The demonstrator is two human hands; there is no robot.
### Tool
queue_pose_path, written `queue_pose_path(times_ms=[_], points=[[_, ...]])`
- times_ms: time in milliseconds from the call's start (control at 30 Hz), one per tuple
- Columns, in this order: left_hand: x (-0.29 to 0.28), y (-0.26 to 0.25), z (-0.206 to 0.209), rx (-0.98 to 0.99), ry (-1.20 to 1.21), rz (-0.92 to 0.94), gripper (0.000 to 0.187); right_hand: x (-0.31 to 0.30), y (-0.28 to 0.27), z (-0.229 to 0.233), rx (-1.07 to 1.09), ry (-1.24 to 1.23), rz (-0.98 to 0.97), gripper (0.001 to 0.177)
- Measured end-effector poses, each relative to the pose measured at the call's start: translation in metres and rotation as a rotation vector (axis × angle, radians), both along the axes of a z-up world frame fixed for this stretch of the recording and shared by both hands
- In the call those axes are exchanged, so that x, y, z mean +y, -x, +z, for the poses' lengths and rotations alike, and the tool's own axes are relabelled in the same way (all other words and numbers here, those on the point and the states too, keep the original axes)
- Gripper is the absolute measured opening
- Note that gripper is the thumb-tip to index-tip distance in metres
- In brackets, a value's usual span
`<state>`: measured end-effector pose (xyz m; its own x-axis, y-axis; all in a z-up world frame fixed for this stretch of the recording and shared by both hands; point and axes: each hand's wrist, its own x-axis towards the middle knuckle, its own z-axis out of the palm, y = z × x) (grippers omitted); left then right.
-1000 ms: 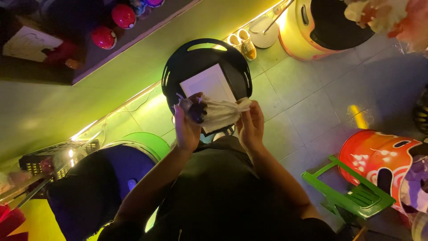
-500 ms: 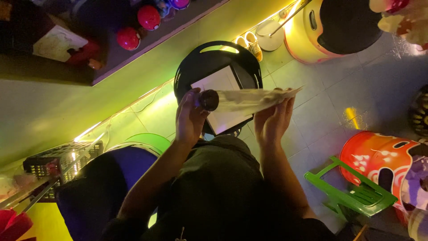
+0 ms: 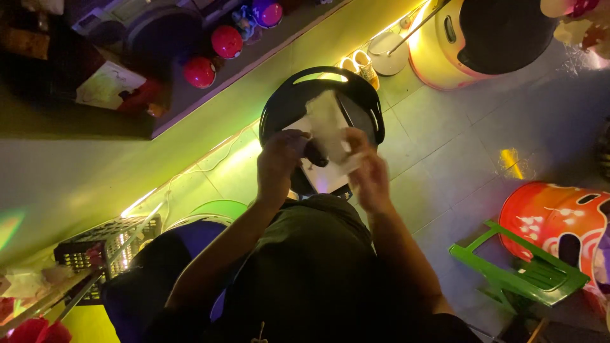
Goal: Cleaning small collectible figurines using a cloth and a bottle of cleaning liquid.
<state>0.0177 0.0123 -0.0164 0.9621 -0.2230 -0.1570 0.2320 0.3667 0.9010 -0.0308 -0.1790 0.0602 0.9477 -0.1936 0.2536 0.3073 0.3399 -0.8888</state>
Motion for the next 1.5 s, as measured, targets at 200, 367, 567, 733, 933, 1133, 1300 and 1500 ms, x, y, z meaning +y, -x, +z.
queue_pose_path(times_ms=[200, 367, 567, 733, 933, 1133, 1300, 1500], points=[[-0.014, 0.017, -0.013, -0.243, -0.386, -0.054, 0.057, 0.004, 0.021, -0.001, 0.203, 0.213, -0.036, 0.023], [-0.039, 0.014, 0.054, -0.333, -0.456, -0.210, 0.058, -0.026, 0.027, 0.020, 0.361, 0.382, 0.007, 0.041], [-0.074, 0.025, 0.063, -0.473, -0.403, -0.247, 0.054, -0.080, 0.044, 0.034, 0.674, 0.397, 0.338, 0.038], [-0.105, 0.044, 0.056, -0.349, -0.407, -0.286, 0.048, -0.119, 0.066, 0.003, 0.745, 0.712, 0.343, 0.030], [-0.128, 0.053, 0.066, -0.491, -0.417, -0.199, 0.042, -0.135, 0.076, -0.001, 0.662, 0.277, 0.469, 0.037], [-0.156, 0.058, 0.088, -0.640, -0.375, -0.378, 0.045, -0.156, 0.094, -0.020, 0.571, 0.373, 0.421, 0.039], [-0.177, 0.067, 0.092, -0.573, -0.424, -0.458, 0.045, -0.184, 0.111, -0.022, 0.465, 0.458, 0.429, 0.041], [-0.198, 0.085, 0.074, -0.458, -0.398, -0.479, 0.044, -0.228, 0.133, -0.041, 0.609, 0.252, 0.662, 0.037]])
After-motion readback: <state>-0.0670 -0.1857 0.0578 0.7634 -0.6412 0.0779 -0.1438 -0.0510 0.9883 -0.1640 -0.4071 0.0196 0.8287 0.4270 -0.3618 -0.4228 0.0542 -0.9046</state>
